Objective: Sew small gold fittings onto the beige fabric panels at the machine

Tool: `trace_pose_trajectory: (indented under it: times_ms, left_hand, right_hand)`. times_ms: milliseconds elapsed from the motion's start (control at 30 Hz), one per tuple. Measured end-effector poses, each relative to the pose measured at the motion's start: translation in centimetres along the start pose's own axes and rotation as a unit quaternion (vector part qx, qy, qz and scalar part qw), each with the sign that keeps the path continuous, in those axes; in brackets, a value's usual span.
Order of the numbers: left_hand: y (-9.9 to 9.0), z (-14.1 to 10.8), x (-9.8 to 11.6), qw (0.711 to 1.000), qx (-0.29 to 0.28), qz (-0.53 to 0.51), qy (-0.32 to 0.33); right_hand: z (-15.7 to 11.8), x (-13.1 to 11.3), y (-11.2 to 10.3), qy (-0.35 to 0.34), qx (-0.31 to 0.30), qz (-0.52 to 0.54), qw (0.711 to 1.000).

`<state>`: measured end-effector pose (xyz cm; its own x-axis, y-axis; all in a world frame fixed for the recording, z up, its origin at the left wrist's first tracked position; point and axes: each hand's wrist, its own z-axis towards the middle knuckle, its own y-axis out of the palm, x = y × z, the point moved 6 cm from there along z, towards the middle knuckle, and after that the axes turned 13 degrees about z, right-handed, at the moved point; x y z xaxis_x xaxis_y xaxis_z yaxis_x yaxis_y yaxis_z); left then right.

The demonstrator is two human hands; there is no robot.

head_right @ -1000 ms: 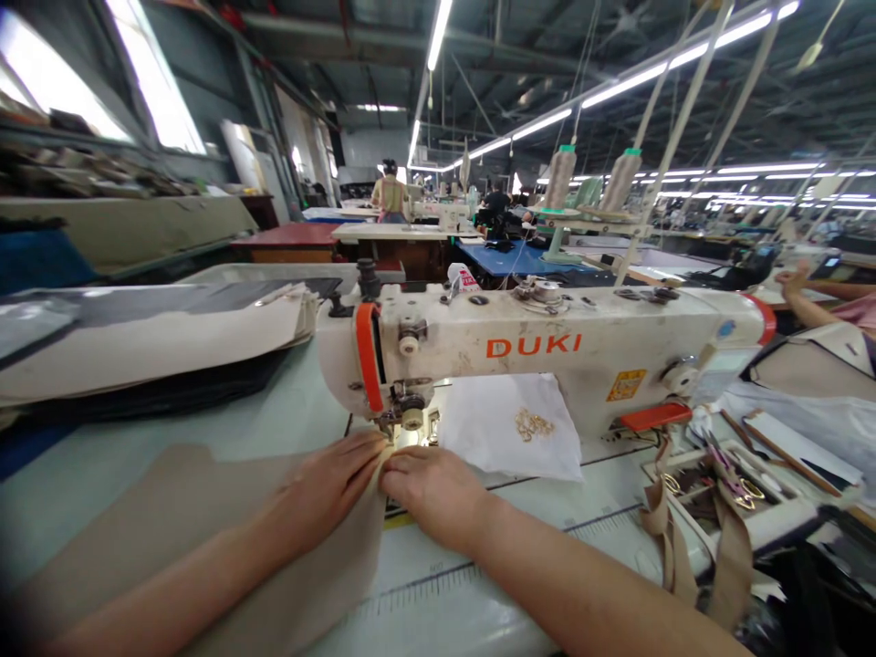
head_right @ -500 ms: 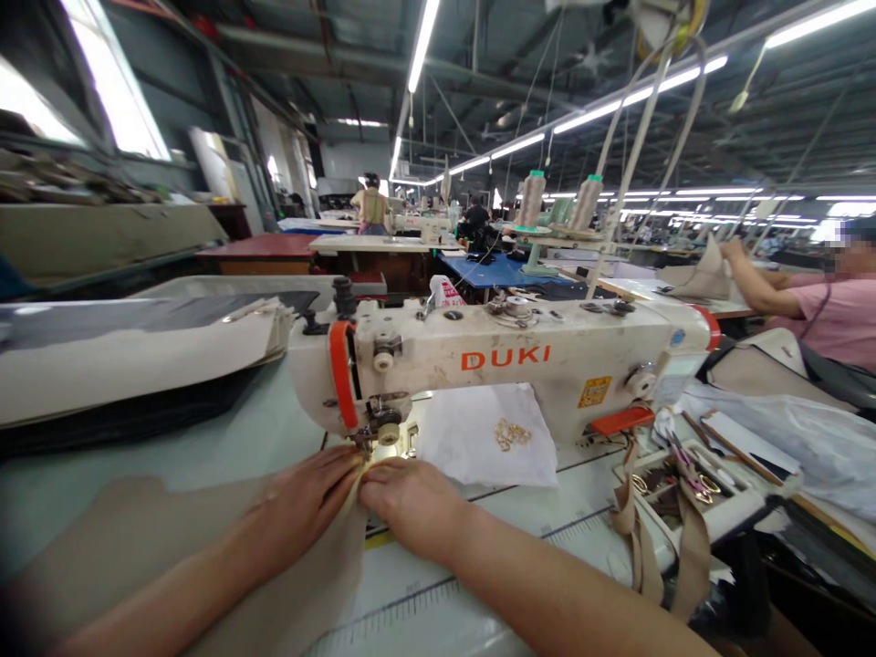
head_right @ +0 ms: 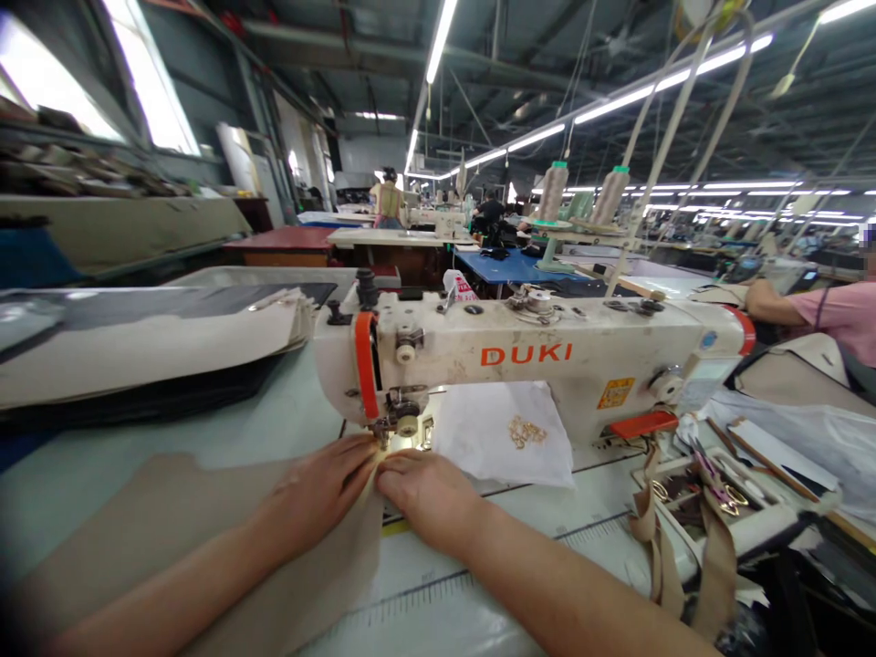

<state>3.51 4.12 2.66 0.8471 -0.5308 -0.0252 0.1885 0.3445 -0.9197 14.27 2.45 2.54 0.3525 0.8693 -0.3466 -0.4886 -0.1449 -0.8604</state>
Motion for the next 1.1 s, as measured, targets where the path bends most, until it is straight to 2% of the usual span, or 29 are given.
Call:
trace_pose_trajectory:
  times_ms: [200,333,467,633,733,800,833,900,933,967,1033,1067,1100]
  left_hand:
    - [-0.2,0.2,0.0,1.0,0.005,-0.008,-0.009]
    - [-0.8,-1.7,0.0,1.0,0.012,-0.011,-0.026]
    - [-2.2,-4.7,0.3,0.998,0.002,-0.019,-0.054]
    - [-5.8,-9.1,1.7,0.995,-0.037,0.004,-0.094]
    - [-6.7,-13.3,3.0,0.996,-0.081,-0.005,-0.044]
    - [-6.8,-16.1,2.4,0.995,-0.102,-0.011,-0.022]
    - [-7.1,-17.2,1.4,0.995,-0.095,-0.007,-0.035]
    - [-9.3,-18.5,-2.1,0.991,-0.046,0.03,-0.122]
    - [-11.2,-18.7,-4.3,0.979,-0.006,0.066,-0.194]
    - [-13.7,-18.7,-6.5,0.956,0.039,0.114,-0.267]
    - [-19.5,-17.7,-9.9,0.885,0.13,0.221,-0.388]
    - [-22.1,-16.5,-11.0,0.856,0.162,0.268,-0.411]
    - [-24.1,-14.7,-11.7,0.842,0.183,0.302,-0.408]
  right_hand:
    - [-0.1,0.2,0.0,0.001,0.013,0.006,1.0]
    - [-0.1,-1.3,0.4,-0.033,0.003,-0.006,0.999]
    - [-0.3,-3.6,0.8,-0.089,-0.014,-0.007,0.996]
    - [-0.3,-4.4,0.7,-0.105,-0.002,0.011,0.994]
    - [-0.5,-4.3,0.7,-0.101,-0.002,0.015,0.995]
    - [-0.6,-4.2,0.7,-0.097,-0.002,0.017,0.995]
    - [-0.6,-4.2,0.7,-0.095,0.004,0.019,0.995]
    - [-0.8,-4.1,0.5,-0.088,0.024,0.021,0.996]
    - [-0.8,-4.1,0.4,-0.086,0.036,0.02,0.995]
    - [-0.9,-4.0,0.3,-0.086,0.044,0.02,0.995]
    - [-1.0,-4.0,0.4,-0.095,0.047,0.02,0.994]
    - [-1.0,-3.9,0.6,-0.097,0.046,0.02,0.994]
    - [-1.0,-3.8,0.7,-0.1,0.045,0.021,0.994]
